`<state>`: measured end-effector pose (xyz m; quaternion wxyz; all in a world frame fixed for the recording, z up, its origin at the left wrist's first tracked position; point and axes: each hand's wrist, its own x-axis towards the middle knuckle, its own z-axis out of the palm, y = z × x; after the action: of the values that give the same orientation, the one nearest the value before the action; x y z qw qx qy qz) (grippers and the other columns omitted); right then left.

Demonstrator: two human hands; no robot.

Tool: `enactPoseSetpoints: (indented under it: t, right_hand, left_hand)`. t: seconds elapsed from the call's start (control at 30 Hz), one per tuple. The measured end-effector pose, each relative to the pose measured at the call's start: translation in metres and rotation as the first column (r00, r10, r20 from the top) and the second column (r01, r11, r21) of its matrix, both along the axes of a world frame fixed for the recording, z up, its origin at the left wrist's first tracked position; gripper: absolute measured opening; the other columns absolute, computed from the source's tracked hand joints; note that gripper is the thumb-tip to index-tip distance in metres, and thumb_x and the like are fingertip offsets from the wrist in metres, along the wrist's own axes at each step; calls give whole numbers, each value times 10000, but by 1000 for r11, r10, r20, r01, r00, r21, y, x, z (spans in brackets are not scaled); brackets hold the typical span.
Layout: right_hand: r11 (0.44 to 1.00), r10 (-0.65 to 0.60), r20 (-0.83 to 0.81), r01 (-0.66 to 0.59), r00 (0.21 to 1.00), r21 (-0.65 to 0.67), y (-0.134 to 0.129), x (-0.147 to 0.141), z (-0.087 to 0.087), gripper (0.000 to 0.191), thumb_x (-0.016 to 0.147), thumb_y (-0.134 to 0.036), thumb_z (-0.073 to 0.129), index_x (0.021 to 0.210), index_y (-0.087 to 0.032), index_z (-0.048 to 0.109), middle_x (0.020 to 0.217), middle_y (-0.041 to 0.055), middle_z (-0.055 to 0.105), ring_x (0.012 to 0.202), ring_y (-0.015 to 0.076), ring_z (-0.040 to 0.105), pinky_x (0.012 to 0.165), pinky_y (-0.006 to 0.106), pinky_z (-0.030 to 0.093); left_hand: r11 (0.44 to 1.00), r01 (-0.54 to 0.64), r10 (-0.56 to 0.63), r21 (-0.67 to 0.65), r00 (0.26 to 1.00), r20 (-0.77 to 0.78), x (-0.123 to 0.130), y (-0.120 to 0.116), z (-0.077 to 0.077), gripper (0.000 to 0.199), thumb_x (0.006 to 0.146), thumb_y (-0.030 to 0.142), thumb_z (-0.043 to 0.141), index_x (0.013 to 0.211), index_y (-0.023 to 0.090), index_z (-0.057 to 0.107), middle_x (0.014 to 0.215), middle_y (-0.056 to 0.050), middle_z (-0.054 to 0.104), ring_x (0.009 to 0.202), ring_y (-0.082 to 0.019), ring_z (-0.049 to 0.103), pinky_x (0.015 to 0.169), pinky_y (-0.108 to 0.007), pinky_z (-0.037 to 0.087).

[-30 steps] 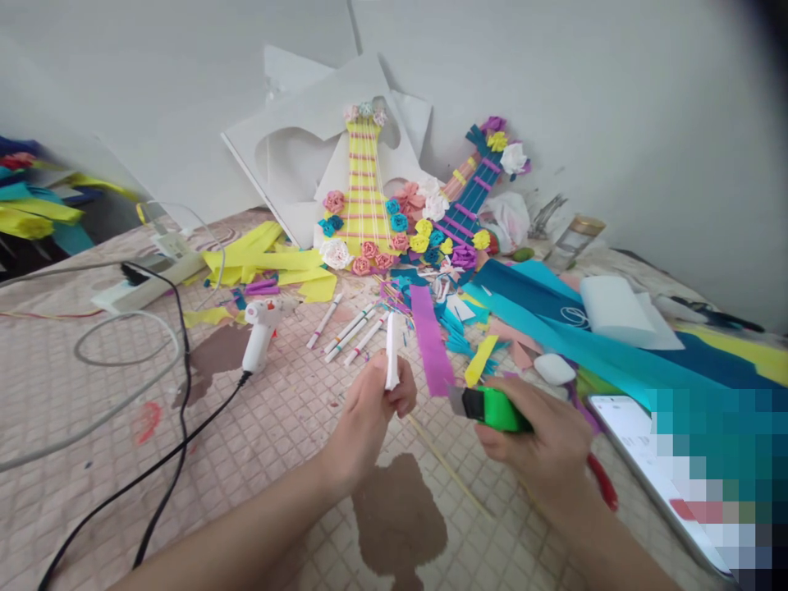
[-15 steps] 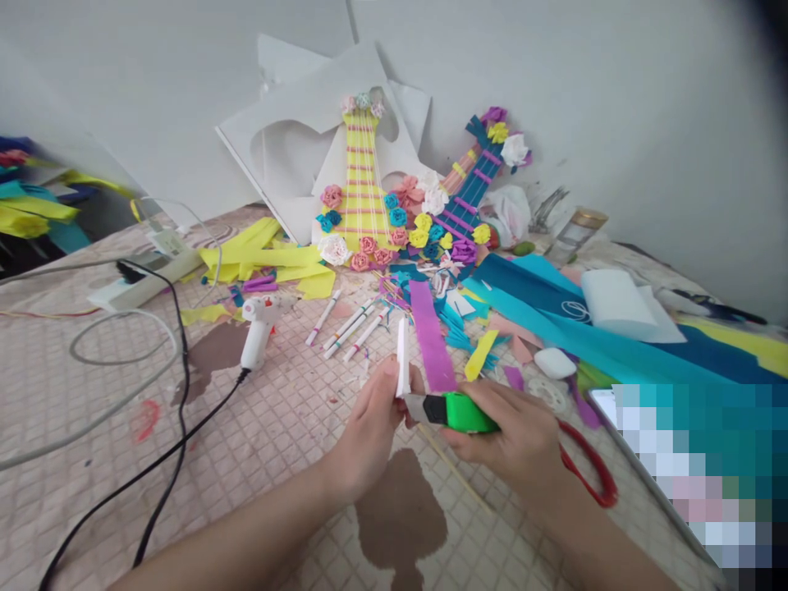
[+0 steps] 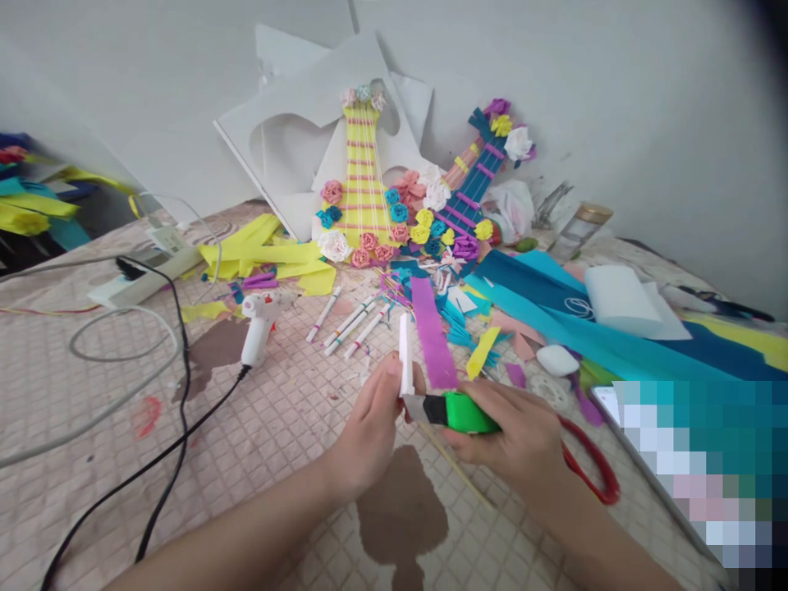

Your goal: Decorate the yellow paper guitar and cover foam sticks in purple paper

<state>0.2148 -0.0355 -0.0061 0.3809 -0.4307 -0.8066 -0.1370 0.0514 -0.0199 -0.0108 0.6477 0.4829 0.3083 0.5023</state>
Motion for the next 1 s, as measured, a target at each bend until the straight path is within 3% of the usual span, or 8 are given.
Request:
enactPoseSetpoints:
  t: [0.2,0.4,0.6,1.0]
  right_hand:
    - [998,23,-12,-22,1000,59,1,-1,0,317,820,-487,515,774,-176,546,522,2,590,463,151,570,419,265,422]
    - [1000,15,-6,-15,1000,24,1,-1,-1,308,812,-485,531,774,-180,539,553,6,610,484,146,576,440,259,437]
    - [1000,19,-8,-19,1000,24,1,-1,0,322,819,-495,520,768,-177,541,542,8,603,497,153,582,445,264,441]
    - [999,3,-25,-2,1000,38,3,1,1,332,817,-497,515,731,-178,549,529,2,602,463,139,568,418,257,430]
  left_hand:
    - [1000,27,-27,-5,1000,-16,0,0,-2,393,904,510,295,712,188,413,655,32,354,599,-118,297,581,-268,292]
    - [1000,20,-19,12,999,-39,1,-1,-2,394,911,498,298,700,184,408,649,34,342,597,-114,293,585,-266,286]
    - [997,71,-69,-30,996,64,1,-2,-3,379,906,499,317,716,186,415,653,39,343,592,-110,290,580,-249,296]
    - [991,130,-131,18,980,150,0,-1,0,393,938,440,256,674,185,399,630,32,345,579,-115,302,566,-264,278]
